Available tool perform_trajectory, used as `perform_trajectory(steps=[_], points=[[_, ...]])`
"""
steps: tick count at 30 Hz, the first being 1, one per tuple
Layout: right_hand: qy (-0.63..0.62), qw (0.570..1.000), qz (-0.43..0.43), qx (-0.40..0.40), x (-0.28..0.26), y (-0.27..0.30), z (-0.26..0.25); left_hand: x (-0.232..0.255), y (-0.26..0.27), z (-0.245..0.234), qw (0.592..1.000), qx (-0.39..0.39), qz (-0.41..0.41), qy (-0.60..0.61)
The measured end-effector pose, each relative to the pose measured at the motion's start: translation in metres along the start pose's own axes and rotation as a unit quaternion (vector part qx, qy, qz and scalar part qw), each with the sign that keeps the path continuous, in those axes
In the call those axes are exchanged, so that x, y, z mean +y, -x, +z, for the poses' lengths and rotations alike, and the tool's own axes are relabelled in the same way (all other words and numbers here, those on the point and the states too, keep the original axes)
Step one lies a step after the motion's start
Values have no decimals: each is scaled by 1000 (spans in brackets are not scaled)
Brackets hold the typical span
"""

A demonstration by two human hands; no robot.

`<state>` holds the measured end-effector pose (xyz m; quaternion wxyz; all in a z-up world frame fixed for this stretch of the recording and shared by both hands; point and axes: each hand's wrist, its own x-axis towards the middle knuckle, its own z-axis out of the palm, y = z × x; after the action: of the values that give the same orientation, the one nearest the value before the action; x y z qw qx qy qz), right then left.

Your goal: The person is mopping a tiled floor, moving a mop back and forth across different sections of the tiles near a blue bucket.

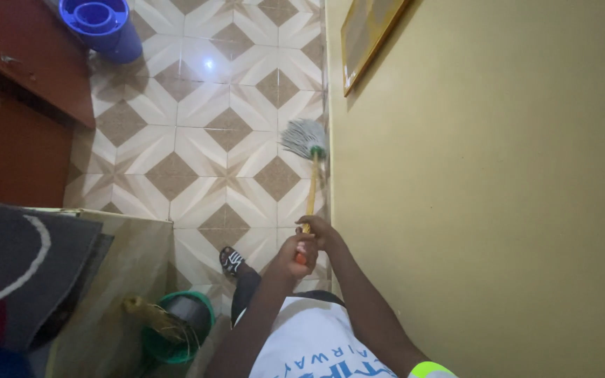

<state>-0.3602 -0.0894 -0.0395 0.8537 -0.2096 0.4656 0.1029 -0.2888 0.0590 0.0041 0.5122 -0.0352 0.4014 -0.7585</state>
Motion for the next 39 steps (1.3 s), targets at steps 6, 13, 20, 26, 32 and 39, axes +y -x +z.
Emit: perform_trajectory(steps=[6, 13, 20, 26, 32, 39], points=[[77, 992, -37, 89, -11, -45, 62, -4, 83, 64, 985, -35, 119, 118], [160, 986, -9, 43, -6, -120, 184, 50, 195, 73, 957, -163, 164, 173], [280, 960, 10, -15, 27, -169, 270, 69, 253, 32, 936, -230, 222, 146], [756, 575, -280, -142, 39, -186, 303, 38, 266, 41, 924, -38, 361, 119], [406, 912, 63, -18, 37, -195, 322, 61, 233, 45, 831, 206, 502, -118], [109, 966, 159, -173, -25, -204, 310, 117, 196, 104, 833, 145, 500, -186]])
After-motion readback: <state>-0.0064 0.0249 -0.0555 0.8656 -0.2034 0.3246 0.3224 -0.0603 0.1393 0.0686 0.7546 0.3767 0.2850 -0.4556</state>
